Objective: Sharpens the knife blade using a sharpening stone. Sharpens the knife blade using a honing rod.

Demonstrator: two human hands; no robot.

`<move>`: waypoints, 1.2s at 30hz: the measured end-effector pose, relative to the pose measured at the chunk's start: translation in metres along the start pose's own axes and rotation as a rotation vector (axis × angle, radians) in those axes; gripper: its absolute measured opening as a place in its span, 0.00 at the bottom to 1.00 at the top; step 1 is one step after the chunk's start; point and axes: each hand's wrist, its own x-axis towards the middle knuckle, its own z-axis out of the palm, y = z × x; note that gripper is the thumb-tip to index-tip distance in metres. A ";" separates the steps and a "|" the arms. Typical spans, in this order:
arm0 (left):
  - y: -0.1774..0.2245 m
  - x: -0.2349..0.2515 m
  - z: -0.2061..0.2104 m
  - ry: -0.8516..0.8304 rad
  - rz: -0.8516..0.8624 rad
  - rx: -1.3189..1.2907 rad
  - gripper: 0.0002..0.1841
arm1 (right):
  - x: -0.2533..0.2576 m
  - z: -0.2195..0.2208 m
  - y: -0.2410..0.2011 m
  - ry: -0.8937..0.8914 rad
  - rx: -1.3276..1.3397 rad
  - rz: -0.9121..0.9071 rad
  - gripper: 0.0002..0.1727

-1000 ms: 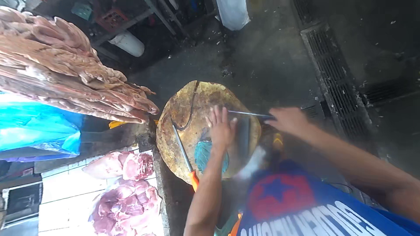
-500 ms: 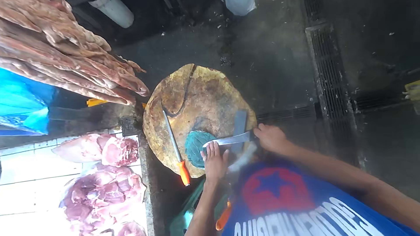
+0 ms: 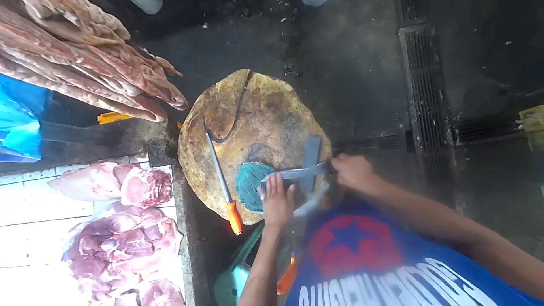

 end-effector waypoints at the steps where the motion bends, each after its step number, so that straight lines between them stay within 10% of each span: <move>1: -0.005 -0.007 -0.003 -0.022 -0.027 -0.005 0.40 | 0.002 0.000 -0.006 -0.025 0.002 -0.042 0.19; 9: 0.139 0.069 0.022 0.043 0.318 -0.029 0.41 | -0.054 -0.037 0.140 0.111 -0.094 0.303 0.20; 17: -0.010 -0.004 -0.005 -0.041 -0.034 -0.032 0.41 | -0.002 0.000 -0.012 -0.020 0.008 -0.017 0.19; 25: 0.140 0.069 0.021 0.047 0.358 0.011 0.42 | -0.081 -0.016 0.122 0.072 0.007 0.387 0.19; 32: 0.044 0.005 0.006 -0.027 0.063 -0.015 0.46 | -0.046 0.006 0.033 -0.034 0.052 0.118 0.20; 36: 0.086 0.027 0.002 -0.088 0.159 -0.003 0.44 | -0.072 -0.001 0.068 -0.019 0.093 0.222 0.19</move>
